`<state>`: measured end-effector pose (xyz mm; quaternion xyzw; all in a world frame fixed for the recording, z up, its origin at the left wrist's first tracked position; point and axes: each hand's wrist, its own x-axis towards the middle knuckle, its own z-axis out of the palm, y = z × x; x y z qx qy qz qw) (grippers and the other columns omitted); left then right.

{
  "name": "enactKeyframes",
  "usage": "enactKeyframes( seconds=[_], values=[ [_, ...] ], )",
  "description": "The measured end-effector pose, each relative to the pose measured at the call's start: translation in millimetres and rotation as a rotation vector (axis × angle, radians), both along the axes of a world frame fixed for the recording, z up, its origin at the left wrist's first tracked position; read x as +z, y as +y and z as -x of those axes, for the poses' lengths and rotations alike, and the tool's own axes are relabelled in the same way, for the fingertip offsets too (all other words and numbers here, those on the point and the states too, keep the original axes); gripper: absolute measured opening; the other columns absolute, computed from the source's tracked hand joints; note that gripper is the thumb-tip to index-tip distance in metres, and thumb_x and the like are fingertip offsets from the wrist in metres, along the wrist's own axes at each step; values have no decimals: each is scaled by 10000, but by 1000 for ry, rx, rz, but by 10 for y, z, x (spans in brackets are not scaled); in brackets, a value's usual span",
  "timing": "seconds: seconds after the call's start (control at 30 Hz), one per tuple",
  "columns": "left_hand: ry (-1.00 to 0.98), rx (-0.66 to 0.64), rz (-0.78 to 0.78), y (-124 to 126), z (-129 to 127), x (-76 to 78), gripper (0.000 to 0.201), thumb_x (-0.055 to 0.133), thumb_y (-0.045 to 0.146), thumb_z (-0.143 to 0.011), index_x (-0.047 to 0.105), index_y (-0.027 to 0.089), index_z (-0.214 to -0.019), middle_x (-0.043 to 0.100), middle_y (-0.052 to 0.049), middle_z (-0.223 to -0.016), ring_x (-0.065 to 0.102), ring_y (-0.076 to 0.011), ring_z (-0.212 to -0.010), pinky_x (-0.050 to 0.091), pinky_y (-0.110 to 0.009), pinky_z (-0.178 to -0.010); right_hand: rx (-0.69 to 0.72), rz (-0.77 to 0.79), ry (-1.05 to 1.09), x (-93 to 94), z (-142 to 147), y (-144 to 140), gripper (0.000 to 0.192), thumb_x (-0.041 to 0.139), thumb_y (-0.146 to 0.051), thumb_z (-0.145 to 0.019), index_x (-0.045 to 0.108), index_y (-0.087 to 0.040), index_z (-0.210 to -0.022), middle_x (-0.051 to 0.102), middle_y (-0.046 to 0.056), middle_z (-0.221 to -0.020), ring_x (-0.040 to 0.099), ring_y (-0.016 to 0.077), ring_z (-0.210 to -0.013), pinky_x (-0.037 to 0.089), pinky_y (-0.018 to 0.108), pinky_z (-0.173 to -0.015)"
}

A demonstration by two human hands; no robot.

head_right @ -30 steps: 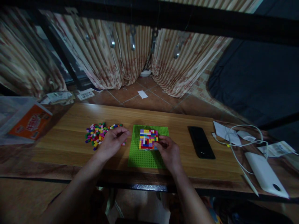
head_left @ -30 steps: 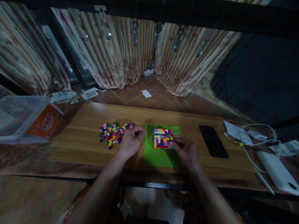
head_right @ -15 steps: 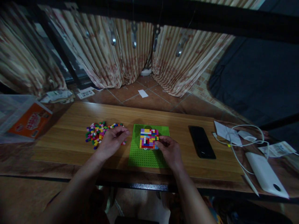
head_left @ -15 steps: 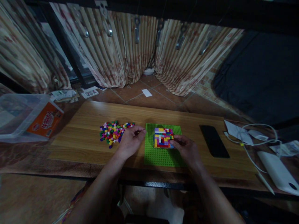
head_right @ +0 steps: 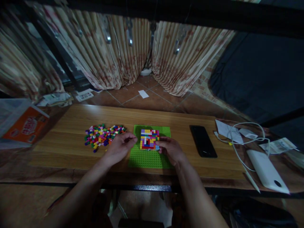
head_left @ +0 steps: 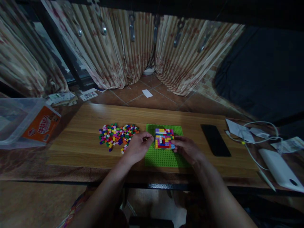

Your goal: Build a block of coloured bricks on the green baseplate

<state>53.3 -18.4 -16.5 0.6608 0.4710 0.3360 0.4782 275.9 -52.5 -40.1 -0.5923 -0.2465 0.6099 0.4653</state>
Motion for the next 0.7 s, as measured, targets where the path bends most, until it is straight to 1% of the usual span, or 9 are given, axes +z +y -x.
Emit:
enactKeyframes(
  seconds=[0.17,0.33,0.5,0.57,0.7],
  values=[
    [21,-24,32,-32,-74,8,188,576,309,-814,679,173,-736,634,4,-655,545,-129,-605,387,-233,-567,0,26,69,22,32,16,308,840,-214,-559,681,-158,-816,663,-17,-629,517,69,-463,482,209,-465],
    [48,-37,31,-29,-85,-9,193,573,316,-819,681,174,-743,631,2,-661,548,-136,-632,385,-234,-582,-66,-15,65,10,78,-24,314,854,-228,-567,675,-162,-816,653,-23,-629,514,62,-467,483,193,-458],
    [57,-35,20,-3,-63,-18,198,568,310,-819,677,171,-731,625,-1,-654,548,-137,-633,388,-233,-578,-55,-18,56,15,9,-64,336,875,-222,-548,691,-174,-824,694,-5,-723,590,78,-553,518,188,-505],
    [51,-40,18,2,-63,-19,203,567,312,-818,671,171,-716,623,1,-645,550,-138,-632,391,-231,-580,-59,-16,66,27,-36,-67,327,874,-247,-559,702,-172,-826,683,-9,-699,586,77,-550,529,192,-520],
    [54,-57,21,-1,-69,-24,203,563,305,-822,667,168,-714,634,0,-655,556,-136,-639,399,-228,-595,-113,-35,58,39,-53,-50,324,852,-373,-591,700,-166,-789,665,-10,-653,558,61,-510,523,185,-516]
  ],
)
